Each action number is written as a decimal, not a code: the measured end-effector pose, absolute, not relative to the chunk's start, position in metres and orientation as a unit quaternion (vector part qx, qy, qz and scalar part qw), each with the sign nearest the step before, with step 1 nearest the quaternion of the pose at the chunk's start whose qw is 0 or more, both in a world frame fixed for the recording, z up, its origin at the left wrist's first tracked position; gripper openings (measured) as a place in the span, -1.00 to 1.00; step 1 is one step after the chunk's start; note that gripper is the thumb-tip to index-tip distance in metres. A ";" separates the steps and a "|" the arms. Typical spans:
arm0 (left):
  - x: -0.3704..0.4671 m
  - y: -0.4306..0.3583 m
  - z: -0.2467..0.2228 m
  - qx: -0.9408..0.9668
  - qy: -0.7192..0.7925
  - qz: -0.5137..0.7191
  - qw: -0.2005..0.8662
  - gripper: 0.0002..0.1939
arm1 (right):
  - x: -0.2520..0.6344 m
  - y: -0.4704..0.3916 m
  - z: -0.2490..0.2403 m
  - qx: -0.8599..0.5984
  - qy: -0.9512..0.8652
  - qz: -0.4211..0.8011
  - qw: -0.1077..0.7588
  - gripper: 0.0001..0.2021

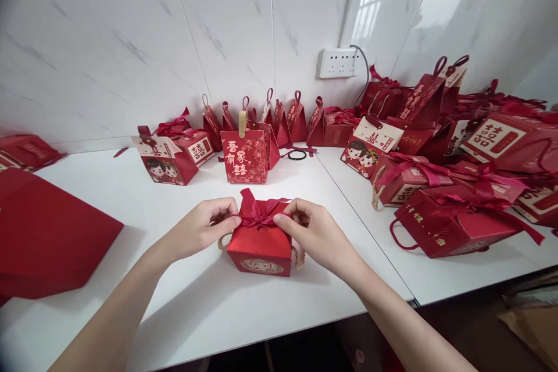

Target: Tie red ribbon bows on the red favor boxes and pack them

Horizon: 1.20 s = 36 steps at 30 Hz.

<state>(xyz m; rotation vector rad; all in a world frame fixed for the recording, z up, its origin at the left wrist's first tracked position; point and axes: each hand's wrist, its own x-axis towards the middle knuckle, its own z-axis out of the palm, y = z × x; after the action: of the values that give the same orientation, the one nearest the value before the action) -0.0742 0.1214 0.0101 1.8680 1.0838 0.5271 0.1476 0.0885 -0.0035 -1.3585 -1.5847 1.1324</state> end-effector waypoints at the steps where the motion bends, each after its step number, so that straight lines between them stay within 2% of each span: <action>1: -0.075 0.123 0.011 0.735 0.425 0.200 0.489 -0.76 | 0.148 0.089 -0.005 -0.519 -0.599 0.473 0.385 -0.70; 3: -0.077 0.126 0.012 0.701 0.395 0.179 0.566 -0.75 | 0.150 0.088 -0.008 -0.489 -0.557 0.534 0.408 -0.67; 6: -0.080 0.130 0.013 0.687 0.368 0.160 0.606 -0.72 | 0.153 0.088 -0.014 -0.441 -0.488 0.620 0.428 -0.65; 10: -0.083 0.133 0.013 0.696 0.363 0.143 0.603 -0.66 | 0.157 0.089 -0.021 -0.398 -0.433 0.690 0.423 -0.66; 15: -0.088 0.136 0.009 0.712 0.339 0.126 0.601 -0.66 | 0.162 0.090 -0.028 -0.376 -0.420 0.716 0.413 -0.72; 20: -0.089 0.137 0.012 0.772 0.321 0.111 0.537 -0.71 | 0.163 0.092 -0.037 -0.373 -0.424 0.710 0.421 -0.69; 23: -0.088 0.136 0.015 0.800 0.327 0.120 0.489 -0.72 | 0.170 0.097 -0.035 -0.397 -0.464 0.668 0.425 -0.62; 25: -0.088 0.135 0.015 0.800 0.336 0.132 0.479 -0.71 | 0.179 0.103 -0.024 -0.423 -0.548 0.622 0.366 -0.63; 27: -0.087 0.135 0.014 0.790 0.343 0.141 0.488 -0.72 | 0.188 0.108 -0.007 -0.464 -0.635 0.534 0.311 -0.69; 30: -0.084 0.134 0.011 0.780 0.343 0.143 0.503 -0.75 | 0.184 0.114 0.020 -0.509 -0.705 0.360 0.339 -0.73; 32: -0.082 0.133 0.010 0.779 0.339 0.148 0.507 -0.76 | 0.169 0.117 0.032 -0.489 -0.756 0.278 0.334 -0.78; 36: -0.079 0.130 0.010 0.775 0.339 0.184 0.501 -0.79 | 0.132 0.122 0.035 -0.439 -0.843 0.204 0.233 -0.87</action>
<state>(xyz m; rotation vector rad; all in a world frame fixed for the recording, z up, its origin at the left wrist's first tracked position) -0.0793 0.1303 0.0098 1.8734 0.8184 0.4445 0.1322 0.1224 0.0355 -1.2072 -2.3163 0.5602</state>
